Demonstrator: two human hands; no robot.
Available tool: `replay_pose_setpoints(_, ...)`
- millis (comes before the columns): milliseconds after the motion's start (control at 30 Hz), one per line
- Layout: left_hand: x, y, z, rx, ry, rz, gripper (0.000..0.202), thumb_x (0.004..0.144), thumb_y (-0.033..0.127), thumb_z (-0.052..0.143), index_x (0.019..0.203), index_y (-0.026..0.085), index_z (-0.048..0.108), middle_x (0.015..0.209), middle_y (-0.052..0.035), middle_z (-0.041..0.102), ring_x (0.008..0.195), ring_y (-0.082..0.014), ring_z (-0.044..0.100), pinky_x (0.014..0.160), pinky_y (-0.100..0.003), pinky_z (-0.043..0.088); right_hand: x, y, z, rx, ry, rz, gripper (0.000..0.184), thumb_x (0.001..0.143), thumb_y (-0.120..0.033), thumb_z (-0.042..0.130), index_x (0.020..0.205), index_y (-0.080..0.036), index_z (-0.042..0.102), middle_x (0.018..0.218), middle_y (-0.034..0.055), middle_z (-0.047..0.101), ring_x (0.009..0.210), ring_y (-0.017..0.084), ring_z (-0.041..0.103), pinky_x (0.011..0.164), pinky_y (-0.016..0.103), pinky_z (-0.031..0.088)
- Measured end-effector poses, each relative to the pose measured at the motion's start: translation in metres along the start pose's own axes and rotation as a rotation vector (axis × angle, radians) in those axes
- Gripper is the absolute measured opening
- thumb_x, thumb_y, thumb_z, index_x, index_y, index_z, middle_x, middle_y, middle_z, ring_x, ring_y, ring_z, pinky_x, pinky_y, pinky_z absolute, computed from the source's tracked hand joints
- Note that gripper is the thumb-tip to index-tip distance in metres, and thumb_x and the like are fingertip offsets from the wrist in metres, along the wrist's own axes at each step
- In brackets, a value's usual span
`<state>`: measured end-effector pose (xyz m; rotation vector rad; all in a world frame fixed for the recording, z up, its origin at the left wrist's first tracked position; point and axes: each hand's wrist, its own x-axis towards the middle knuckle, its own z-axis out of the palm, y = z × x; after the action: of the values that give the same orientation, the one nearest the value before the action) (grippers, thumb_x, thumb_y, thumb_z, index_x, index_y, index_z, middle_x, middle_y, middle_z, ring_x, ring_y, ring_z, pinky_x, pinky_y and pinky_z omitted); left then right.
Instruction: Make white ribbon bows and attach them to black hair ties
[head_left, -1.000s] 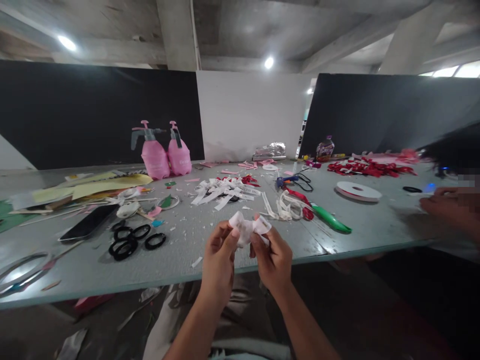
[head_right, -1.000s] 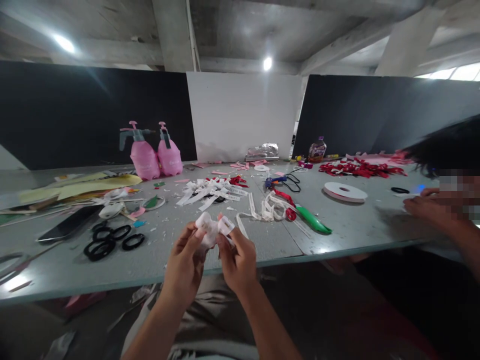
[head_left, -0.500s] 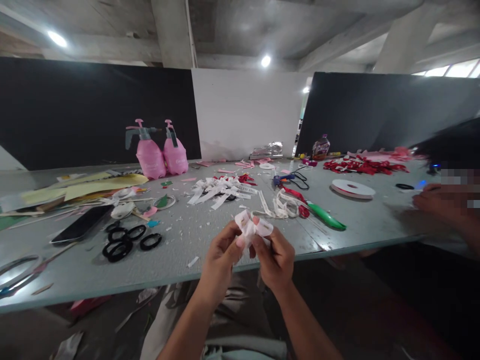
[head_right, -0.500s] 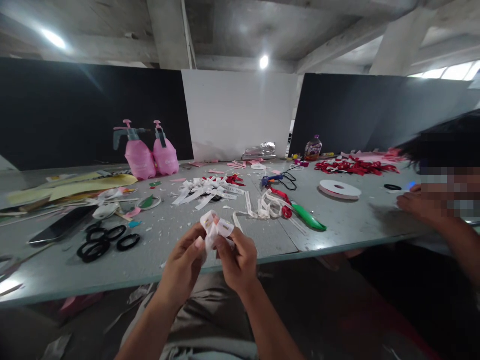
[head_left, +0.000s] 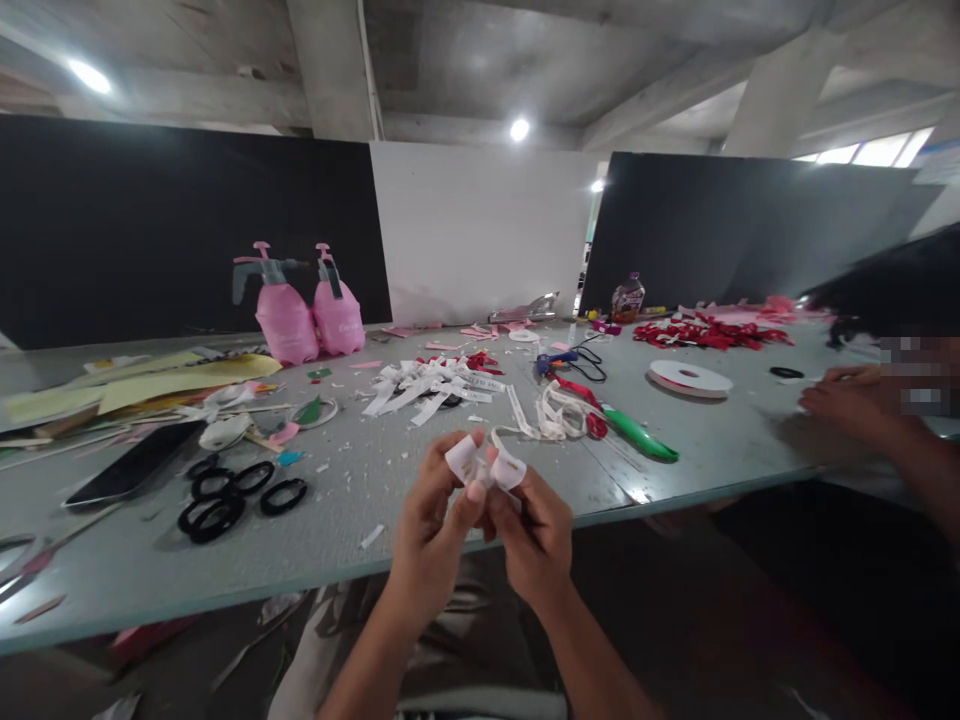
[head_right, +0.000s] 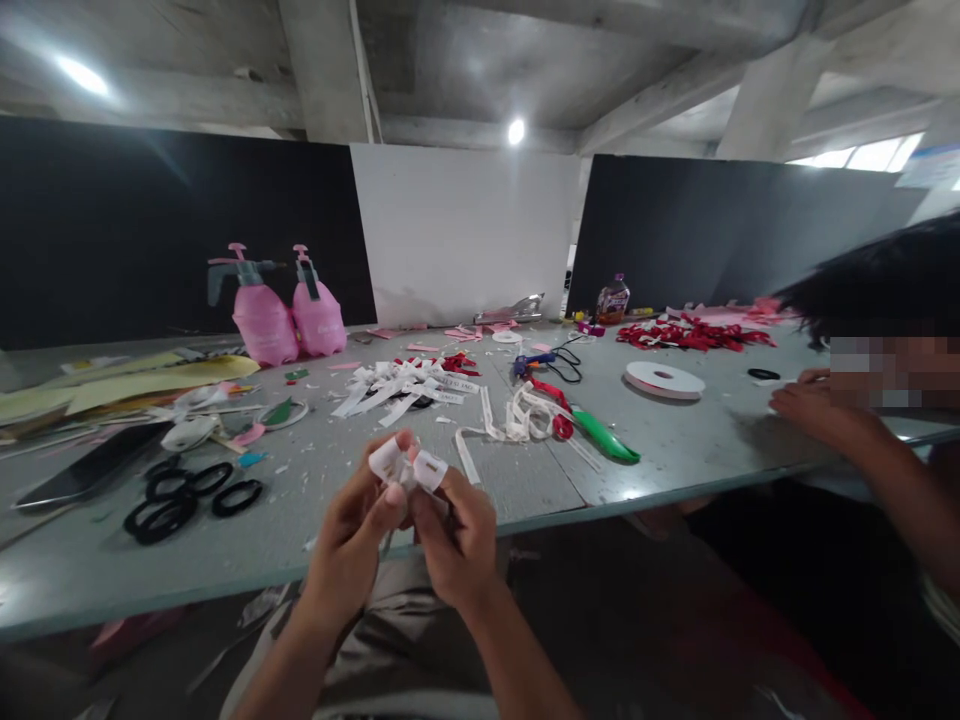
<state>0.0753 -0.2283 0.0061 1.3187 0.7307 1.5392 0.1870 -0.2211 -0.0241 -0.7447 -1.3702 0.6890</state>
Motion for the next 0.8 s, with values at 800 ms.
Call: replay_pose_setpoints(800,-0.006,0.001,-0.003,-0.534,0.206,-0.205,0.043,0.071,0.030,0.067,0.114,0.023,0.064,0.059,0.0039,0.049,0.048,-0.0047,0.040,0.049,-0.016,0.039,0.015,-0.013,0.025,0.932,0.051,0.377,0.044,0.074,-0.032,0.062,0.117,-0.021,0.062,0.049,-0.0081,0.033,0.043,0.008,0.033,0.045,0.019,0.040)
